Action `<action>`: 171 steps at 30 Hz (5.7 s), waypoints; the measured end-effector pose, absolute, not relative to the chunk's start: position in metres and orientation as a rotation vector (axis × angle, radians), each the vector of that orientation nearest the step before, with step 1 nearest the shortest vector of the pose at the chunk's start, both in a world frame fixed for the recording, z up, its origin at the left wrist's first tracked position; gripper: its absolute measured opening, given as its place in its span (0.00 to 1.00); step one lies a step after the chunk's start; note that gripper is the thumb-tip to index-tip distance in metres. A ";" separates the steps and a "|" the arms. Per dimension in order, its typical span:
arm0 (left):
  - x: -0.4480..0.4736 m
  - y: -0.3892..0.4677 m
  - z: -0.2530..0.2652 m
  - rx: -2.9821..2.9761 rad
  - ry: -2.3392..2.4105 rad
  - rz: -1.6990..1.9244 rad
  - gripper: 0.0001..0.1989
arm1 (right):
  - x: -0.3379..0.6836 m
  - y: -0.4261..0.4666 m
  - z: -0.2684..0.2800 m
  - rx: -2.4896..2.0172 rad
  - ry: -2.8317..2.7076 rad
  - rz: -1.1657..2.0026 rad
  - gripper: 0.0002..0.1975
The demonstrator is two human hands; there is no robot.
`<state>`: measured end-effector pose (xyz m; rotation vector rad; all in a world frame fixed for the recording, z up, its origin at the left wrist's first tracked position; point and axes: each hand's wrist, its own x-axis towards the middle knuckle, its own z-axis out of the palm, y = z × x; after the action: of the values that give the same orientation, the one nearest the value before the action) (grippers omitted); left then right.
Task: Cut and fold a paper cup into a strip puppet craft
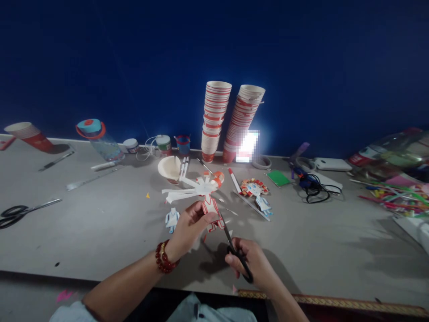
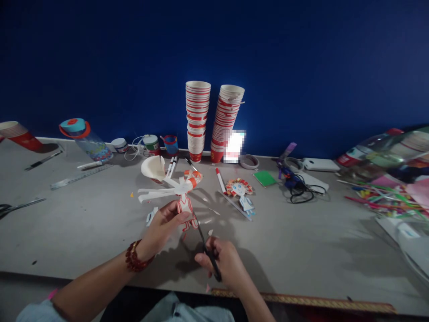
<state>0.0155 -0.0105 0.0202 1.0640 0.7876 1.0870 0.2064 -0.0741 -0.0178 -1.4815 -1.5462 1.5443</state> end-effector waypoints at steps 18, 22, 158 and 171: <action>0.010 0.002 0.012 1.073 0.757 0.927 0.13 | 0.228 -0.074 -0.005 -1.571 -1.933 1.515 0.30; 0.009 0.004 0.016 1.009 0.731 0.799 0.15 | 0.229 -0.073 0.004 -1.594 -2.063 1.445 0.29; 0.019 -0.011 0.012 1.050 0.634 0.996 0.14 | 0.214 -0.067 -0.019 -1.388 -1.627 1.593 0.34; 0.020 -0.010 0.015 1.045 0.628 1.009 0.14 | 0.212 -0.067 -0.020 -1.468 -1.686 1.461 0.35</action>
<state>0.0197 -0.0099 0.0152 1.0447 0.6279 1.0086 0.2120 -0.0670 -0.0201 -1.4678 -1.6864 1.4607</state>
